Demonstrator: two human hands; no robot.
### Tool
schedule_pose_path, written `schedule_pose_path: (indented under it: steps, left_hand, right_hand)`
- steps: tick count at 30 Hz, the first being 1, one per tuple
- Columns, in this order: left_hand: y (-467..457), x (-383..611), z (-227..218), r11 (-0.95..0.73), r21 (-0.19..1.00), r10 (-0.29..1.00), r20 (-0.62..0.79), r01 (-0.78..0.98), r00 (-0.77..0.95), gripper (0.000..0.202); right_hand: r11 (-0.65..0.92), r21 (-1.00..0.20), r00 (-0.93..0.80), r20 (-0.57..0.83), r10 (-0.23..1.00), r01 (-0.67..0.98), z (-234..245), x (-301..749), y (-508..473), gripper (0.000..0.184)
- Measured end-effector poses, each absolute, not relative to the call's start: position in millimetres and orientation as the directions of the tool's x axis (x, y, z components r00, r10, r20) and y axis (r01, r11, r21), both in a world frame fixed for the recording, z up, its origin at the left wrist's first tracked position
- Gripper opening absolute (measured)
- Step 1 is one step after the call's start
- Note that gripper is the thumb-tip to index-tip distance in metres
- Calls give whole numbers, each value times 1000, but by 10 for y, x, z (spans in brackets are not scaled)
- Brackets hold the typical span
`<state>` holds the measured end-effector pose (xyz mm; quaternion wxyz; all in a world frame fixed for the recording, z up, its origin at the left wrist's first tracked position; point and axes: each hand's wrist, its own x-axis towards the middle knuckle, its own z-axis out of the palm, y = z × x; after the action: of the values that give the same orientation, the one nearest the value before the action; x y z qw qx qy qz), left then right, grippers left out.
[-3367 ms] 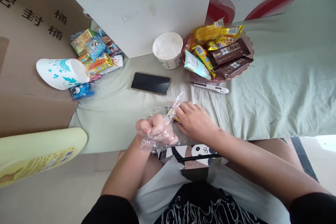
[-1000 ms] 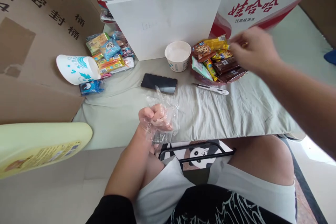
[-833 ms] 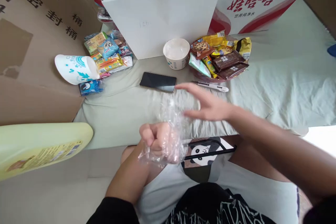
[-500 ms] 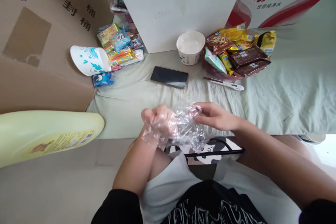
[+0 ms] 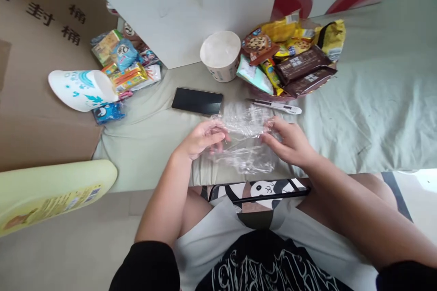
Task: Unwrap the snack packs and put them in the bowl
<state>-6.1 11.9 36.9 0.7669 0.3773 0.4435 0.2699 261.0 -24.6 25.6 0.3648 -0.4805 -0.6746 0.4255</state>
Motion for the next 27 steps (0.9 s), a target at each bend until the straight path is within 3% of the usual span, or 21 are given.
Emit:
schedule_pose_path:
  steps: [2,6,10,15,19,22,27]
  left_hand:
    - [135,-57,381,537,838,793,-463,-95,397,31]
    - [186,-49,420,464,787,886,-413,-407,212,19]
    - [164,-2,453,449,703,884,-440,-551,158,24]
    - [169,-26,456,507,696,856,-476,-508,202,37]
    - [247,-95,451,530,692,841,-502,-490,201,46]
    - [305,-85,448,471,679,860,-495,-563,123,47]
    - [288,9,381,274,826,924,-368,-493,-102,43]
  right_hand:
    - [64,-969,-267,-2,964,237,257,2683,-234,26]
    - [4,-999,-417,-14,909,42,247,2752,-232,58]
    - [-2,-1000,-509,1,861,-5,218,2626,-289,44]
    - [-164,-984,-307,-136,942,-66,254,2573,-266,49]
    - [-252,-924,-159,-213,964,-289,325,2655,-180,47]
    - [-268,-862,-221,-188,957,-430,328,2624,-174,68]
    - [-387,-853,-398,-238,886,-350,281,2506,-234,83]
